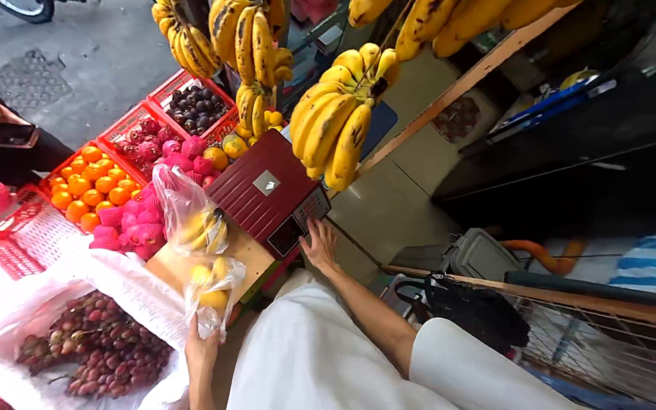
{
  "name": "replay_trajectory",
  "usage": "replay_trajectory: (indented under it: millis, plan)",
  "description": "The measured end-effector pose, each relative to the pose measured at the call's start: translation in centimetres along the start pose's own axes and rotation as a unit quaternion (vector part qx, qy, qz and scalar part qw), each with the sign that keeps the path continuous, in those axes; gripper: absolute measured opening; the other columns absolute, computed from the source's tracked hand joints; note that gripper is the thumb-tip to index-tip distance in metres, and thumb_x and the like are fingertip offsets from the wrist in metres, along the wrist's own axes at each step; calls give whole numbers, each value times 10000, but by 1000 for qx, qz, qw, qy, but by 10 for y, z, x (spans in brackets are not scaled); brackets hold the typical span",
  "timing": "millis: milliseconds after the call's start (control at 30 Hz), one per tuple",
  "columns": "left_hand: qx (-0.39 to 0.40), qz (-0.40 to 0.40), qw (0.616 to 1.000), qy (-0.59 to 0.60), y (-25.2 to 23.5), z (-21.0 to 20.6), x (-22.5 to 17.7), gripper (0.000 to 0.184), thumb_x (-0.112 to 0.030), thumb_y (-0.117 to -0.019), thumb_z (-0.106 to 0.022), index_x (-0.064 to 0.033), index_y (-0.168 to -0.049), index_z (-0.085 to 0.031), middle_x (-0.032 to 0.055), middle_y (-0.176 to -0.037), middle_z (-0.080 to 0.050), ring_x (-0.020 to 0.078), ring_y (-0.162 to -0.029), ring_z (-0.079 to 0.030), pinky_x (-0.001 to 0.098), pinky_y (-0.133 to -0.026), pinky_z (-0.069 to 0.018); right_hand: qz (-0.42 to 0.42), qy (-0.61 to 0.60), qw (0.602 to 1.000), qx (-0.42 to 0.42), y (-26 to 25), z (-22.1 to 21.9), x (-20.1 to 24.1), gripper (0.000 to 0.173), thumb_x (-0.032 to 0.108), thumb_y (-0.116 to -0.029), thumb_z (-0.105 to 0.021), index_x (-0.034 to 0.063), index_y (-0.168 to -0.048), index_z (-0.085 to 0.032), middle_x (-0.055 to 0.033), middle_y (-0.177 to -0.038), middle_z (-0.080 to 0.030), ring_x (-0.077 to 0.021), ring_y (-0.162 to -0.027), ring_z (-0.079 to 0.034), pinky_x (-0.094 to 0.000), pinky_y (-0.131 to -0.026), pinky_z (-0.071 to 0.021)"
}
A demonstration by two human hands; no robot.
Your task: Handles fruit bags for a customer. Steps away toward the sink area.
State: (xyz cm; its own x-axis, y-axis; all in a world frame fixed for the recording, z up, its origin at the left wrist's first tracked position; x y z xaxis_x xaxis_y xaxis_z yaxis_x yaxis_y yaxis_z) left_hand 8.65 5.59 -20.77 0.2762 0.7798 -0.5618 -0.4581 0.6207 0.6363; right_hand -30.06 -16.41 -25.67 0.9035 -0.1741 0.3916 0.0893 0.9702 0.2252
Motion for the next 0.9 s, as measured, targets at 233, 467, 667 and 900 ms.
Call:
replay_trajectory:
  millis: [233, 467, 667, 900]
  plan:
    - [-7, -5, 1000, -18, 0, 3, 0, 824, 2, -881, -724, -85, -1595, -321, 251, -1542, -438, 395, -1252, -606, 568, -977, -542, -22, -8, 999, -29, 0, 4, 3, 581, 483, -1001, -533, 317, -1553, -461, -80, -1594, -435, -405, -1494, -323, -739, -1082, -298]
    - [7, -11, 1000, 4, -3, -3, 4, 838, 20, -885, -702, -97, -1609, -299, 246, -1577, -396, 396, -1224, -619, 556, -951, -552, -7, -46, 998, -44, 2, 5, 2, 641, 443, -991, -538, 238, -1586, -416, 5, -1635, -405, -374, -1541, -257, -732, -1154, -170]
    - [10, -16, 1000, -7, -1, -1, 2, 826, -1, -883, -713, -76, -1601, -312, 245, -1560, -423, 378, -1337, -542, 549, -1069, -477, -4, -69, 998, -8, -11, 31, 9, 631, 381, -1006, -548, 253, -1601, -379, -93, -1555, -491, -430, -1477, -325, -747, -1090, -242]
    - [7, -8, 1000, -1, 4, 0, 0, 836, 1, -888, -708, -80, -1607, -290, 266, -1527, -447, 394, -1232, -611, 556, -976, -536, 27, 3, 999, -16, -18, 57, 25, 548, 312, -985, -600, 244, -1522, -509, -207, -1488, -514, -491, -1414, -387, -774, -1061, -272]
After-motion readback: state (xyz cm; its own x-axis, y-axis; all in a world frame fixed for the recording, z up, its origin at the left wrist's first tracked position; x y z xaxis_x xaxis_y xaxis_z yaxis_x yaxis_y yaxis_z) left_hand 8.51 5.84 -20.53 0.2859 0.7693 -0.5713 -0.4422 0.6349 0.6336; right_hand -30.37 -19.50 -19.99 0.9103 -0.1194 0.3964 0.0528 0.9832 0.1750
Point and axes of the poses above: each hand's wrist, its own y-axis away from the middle knuckle, its own z-axis out of the back of the hand, x = y × z, the point moved 9 cm from there along -y, towards the middle knuckle
